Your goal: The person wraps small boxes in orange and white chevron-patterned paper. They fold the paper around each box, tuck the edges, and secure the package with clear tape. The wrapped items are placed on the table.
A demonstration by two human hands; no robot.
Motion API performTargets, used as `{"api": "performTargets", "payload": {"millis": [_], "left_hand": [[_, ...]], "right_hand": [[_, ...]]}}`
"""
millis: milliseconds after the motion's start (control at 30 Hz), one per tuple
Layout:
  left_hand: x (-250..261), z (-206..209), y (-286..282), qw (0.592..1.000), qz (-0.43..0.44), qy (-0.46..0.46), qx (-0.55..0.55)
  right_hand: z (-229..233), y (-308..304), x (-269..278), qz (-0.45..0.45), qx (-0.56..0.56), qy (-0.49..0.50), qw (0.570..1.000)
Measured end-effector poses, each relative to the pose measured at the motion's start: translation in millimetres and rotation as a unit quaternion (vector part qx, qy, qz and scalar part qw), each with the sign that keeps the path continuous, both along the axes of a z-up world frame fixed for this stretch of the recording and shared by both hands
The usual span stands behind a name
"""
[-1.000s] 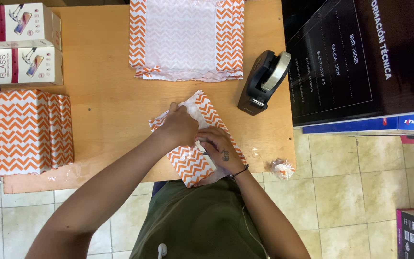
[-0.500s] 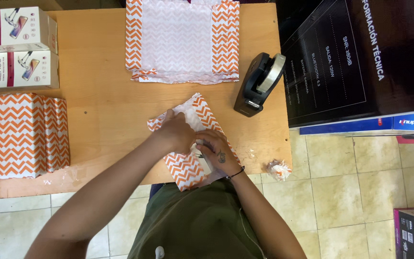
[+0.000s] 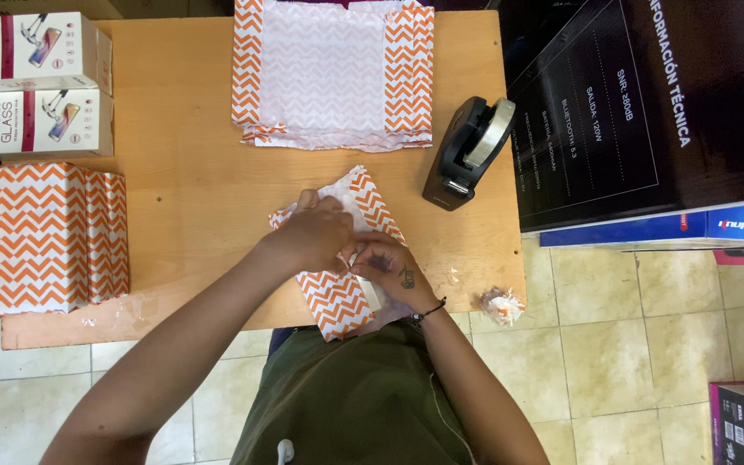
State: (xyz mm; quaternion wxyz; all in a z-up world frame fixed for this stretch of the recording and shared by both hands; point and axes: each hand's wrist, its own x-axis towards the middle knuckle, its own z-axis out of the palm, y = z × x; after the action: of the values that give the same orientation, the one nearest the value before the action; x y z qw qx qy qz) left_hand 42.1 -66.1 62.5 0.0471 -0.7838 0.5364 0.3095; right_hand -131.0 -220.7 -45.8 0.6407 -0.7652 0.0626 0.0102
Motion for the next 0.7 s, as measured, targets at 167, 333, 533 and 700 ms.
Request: {"api": "performTargets", "payload": {"millis": [167,333,533,700], "left_hand": [[-33,-7,29,0.975,0.069,-0.064,-0.2],[-55,-60,55,0.94,0.164,-0.042,-0.296],[-65,-88,61,0.934,0.211,-0.093,-0.273],[-67,-104,61,0.946,0.237,-0.071,-0.211]], "right_hand": [[3,6,-1,-0.051,-0.005,0.032,0.998],[7,6,-3,-0.069,-0.016,0.016,0.997],[32,19,-6,-0.06,-0.111,-0.034,0.991],[89,35,-21,-0.112,-0.163,-0.102,0.975]]}}
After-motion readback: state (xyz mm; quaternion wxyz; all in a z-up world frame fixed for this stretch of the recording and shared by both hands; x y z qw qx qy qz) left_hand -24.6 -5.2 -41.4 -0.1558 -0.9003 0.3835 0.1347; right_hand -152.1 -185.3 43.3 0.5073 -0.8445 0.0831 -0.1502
